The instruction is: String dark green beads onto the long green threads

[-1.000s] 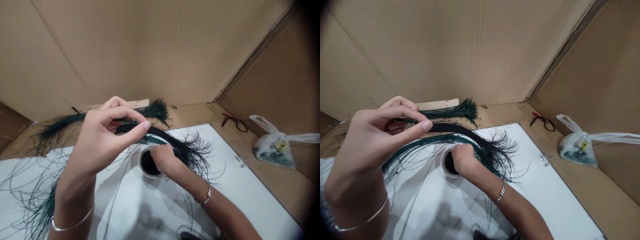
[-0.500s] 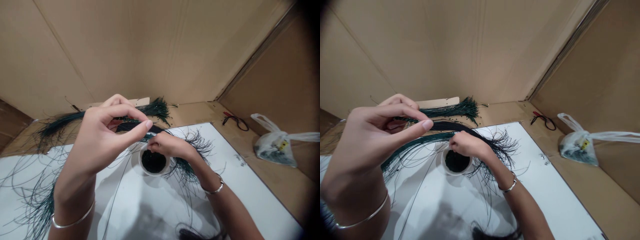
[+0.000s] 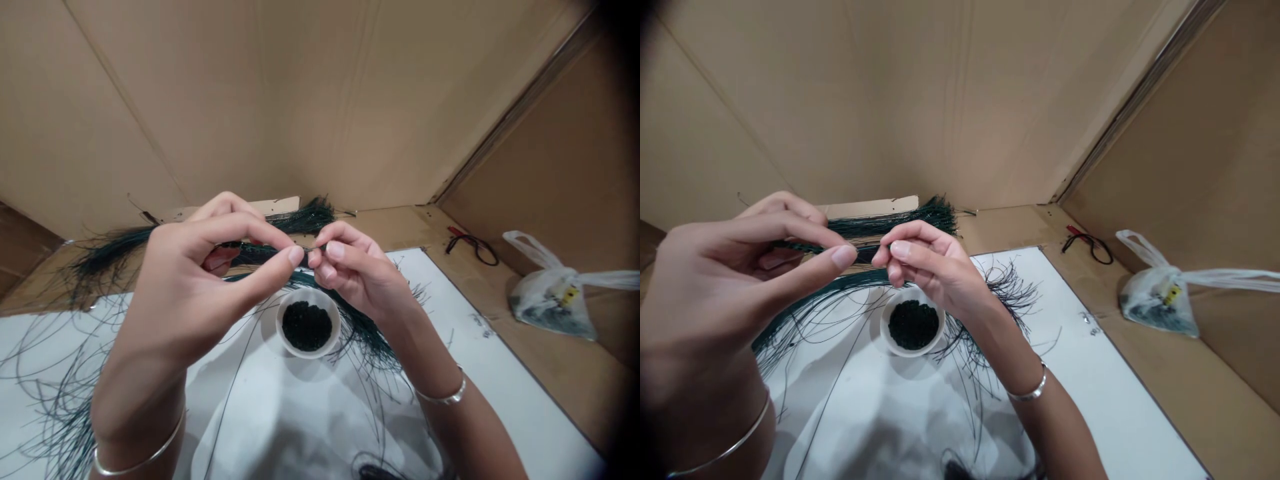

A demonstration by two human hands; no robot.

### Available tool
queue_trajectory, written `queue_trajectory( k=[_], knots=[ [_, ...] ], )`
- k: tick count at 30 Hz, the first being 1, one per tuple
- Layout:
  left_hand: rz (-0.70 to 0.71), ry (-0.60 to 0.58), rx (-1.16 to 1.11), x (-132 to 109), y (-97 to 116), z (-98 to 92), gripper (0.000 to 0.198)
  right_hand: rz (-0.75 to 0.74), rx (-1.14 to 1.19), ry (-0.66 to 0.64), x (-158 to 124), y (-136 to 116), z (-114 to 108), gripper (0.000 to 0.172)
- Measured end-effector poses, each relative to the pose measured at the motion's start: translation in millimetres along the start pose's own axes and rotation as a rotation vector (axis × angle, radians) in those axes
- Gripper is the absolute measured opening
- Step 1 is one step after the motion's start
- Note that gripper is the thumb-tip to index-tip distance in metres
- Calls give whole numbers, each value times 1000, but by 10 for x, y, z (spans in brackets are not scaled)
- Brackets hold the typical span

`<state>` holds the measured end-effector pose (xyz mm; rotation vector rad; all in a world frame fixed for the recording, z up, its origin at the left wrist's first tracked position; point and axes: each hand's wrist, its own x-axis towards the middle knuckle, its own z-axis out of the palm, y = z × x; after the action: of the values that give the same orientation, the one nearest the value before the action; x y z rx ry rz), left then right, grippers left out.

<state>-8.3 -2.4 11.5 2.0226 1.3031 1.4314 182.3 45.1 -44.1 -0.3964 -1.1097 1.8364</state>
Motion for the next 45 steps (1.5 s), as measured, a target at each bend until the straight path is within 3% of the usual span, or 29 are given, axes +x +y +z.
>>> queue_trajectory(
  k=[6,13,19,30,45],
  knots=[
    [15,-5,6,-2,9,26,7,-33,3,44,-18,25,54,12],
    [35,-7,1,-1,5,22,7,-74,-178,141,-57,-18,80,10],
    [32,-15,-33,-5,6,21,8,-138,-159,107,-60,-5,80,9],
    [18,-14,-30,7,-7,41,7,-119,-219,135,-47,10,61,13],
    [29,-12,9,12,-27,34,6,-125,-120,54,-47,-5,63,12]
  ],
)
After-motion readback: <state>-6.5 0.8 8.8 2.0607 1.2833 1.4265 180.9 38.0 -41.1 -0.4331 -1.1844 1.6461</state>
